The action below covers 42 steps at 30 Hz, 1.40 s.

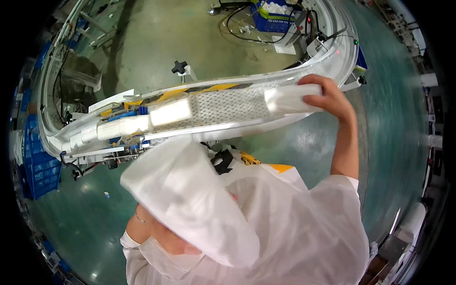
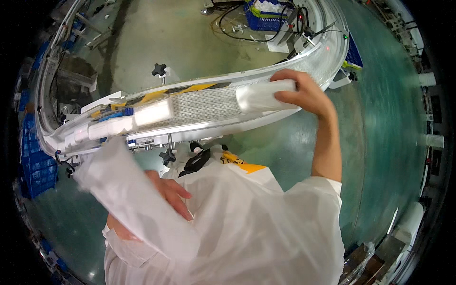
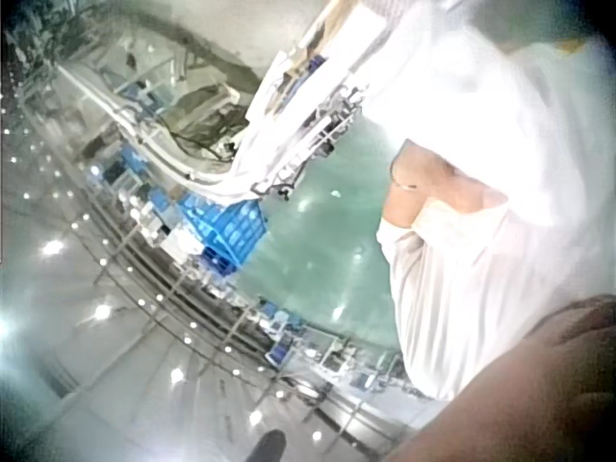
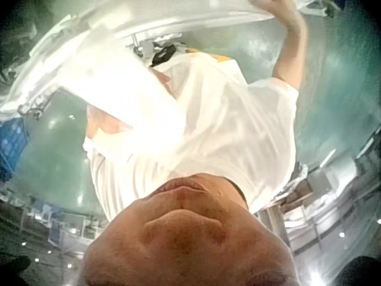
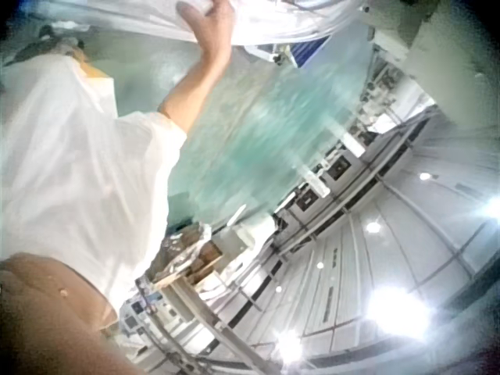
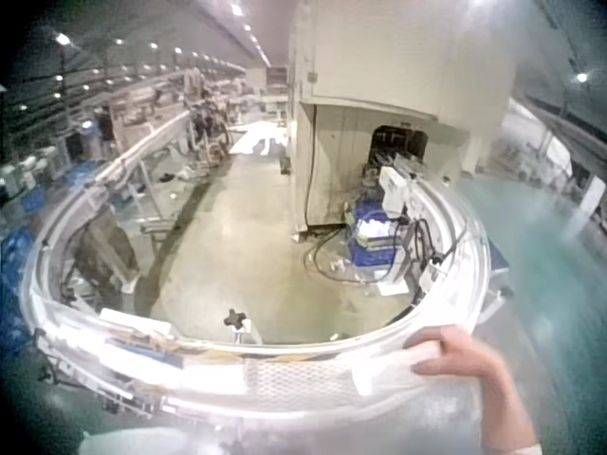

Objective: The person picks up wrapped white rectangular items from a blue plastic crate and places them onto a curved white conveyor belt system.

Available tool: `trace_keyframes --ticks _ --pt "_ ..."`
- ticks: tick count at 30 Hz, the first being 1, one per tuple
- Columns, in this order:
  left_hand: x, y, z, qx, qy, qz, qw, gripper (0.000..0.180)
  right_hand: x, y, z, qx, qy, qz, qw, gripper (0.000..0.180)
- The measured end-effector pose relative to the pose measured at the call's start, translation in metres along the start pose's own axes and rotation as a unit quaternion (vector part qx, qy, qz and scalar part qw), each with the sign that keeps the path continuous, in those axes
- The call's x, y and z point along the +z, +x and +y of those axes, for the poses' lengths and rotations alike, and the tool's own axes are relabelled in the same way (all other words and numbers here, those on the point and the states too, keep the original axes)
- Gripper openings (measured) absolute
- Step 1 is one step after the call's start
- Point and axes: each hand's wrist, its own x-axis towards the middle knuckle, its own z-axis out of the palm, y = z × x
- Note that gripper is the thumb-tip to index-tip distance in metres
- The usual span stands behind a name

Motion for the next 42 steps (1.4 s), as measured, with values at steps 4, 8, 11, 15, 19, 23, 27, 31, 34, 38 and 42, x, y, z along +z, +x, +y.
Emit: trace_keyframes --ticks 4,8,11,15,19,23,27,31,34,38,42 --pt "0.014 -0.016 0.040 -0.051 0.192 0.036 0.979 0.061 0.046 0.035 0.054 0.014 -0.141 0.022 0.990 0.061" --pt "0.035 0.002 0.056 0.042 0.151 0.033 0.987 0.066 0.056 0.007 -0.079 -0.313 0.303 -0.170 0.884 0.094" --pt "0.030 0.015 0.062 -0.009 0.225 -0.046 0.973 0.062 0.066 0.011 -0.126 -0.471 0.291 -0.241 0.797 0.083" --pt "0.031 0.019 0.056 -0.016 0.267 -0.058 0.962 0.060 0.070 0.021 -0.108 -0.448 0.321 -0.323 0.769 0.063" --pt "0.030 0.030 0.048 -0.040 0.181 -0.063 0.981 0.052 0.081 0.009 -0.083 -0.380 0.416 -0.332 0.757 0.060" --pt "0.019 0.034 0.037 0.008 0.236 -0.114 0.965 0.044 0.082 -0.002 -0.065 -0.322 0.494 -0.339 0.733 0.063" --pt "0.006 0.024 0.021 0.087 0.285 -0.084 0.951 0.037 0.037 -0.013 -0.006 -0.135 0.434 -0.097 0.886 0.051" --pt "0.005 0.016 0.017 0.126 0.292 -0.061 0.946 0.033 0.019 0.013 0.059 0.101 0.100 0.084 0.986 0.049" --pt "0.014 0.015 0.018 0.094 0.255 -0.002 0.962 0.033 0.053 0.033 0.066 0.157 -0.227 0.057 0.959 0.062" --pt "0.016 0.008 0.010 0.109 0.238 0.156 0.952 0.024 0.093 0.017 -0.018 -0.209 -0.039 0.013 0.977 0.049" --pt "0.005 0.017 0.004 0.199 0.226 0.212 0.930 0.017 0.108 -0.044 -0.103 -0.432 0.173 -0.188 0.865 0.062"
